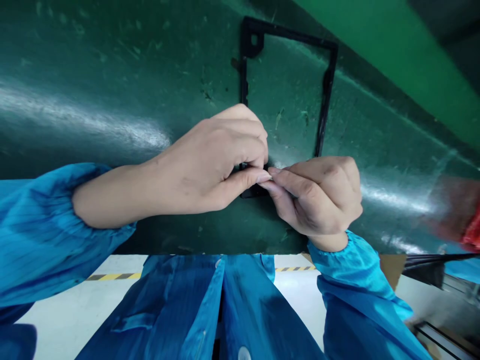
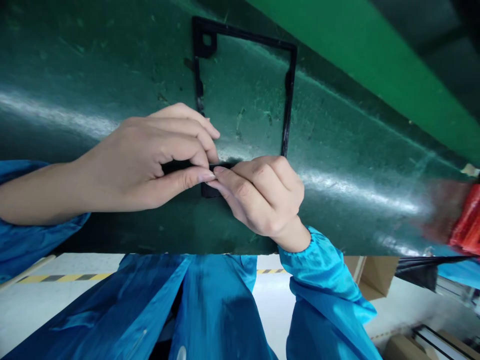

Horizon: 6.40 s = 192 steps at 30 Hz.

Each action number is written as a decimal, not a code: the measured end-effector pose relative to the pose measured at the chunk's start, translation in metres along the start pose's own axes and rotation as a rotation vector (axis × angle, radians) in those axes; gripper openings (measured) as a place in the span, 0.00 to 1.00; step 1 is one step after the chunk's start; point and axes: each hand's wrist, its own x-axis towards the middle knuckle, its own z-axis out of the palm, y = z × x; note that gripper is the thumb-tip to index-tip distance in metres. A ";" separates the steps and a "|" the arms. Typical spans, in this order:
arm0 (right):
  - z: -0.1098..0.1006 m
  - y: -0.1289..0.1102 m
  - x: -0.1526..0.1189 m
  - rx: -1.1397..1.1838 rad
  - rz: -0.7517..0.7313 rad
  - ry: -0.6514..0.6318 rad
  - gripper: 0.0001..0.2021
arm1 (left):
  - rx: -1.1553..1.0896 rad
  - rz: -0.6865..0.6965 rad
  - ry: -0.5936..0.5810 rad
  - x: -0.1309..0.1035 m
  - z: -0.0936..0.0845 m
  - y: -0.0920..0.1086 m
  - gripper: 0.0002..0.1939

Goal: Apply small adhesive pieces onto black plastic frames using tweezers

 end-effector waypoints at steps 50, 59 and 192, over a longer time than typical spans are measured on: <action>-0.002 0.000 -0.013 0.351 0.091 -0.345 0.02 | 0.148 0.119 -0.102 -0.009 -0.001 -0.027 0.10; -0.003 -0.001 -0.009 0.388 0.127 -0.343 0.02 | 0.164 0.128 -0.114 -0.008 -0.002 -0.028 0.09; -0.001 -0.002 -0.011 0.308 0.097 -0.300 0.04 | 0.163 0.132 -0.082 -0.010 0.002 -0.027 0.11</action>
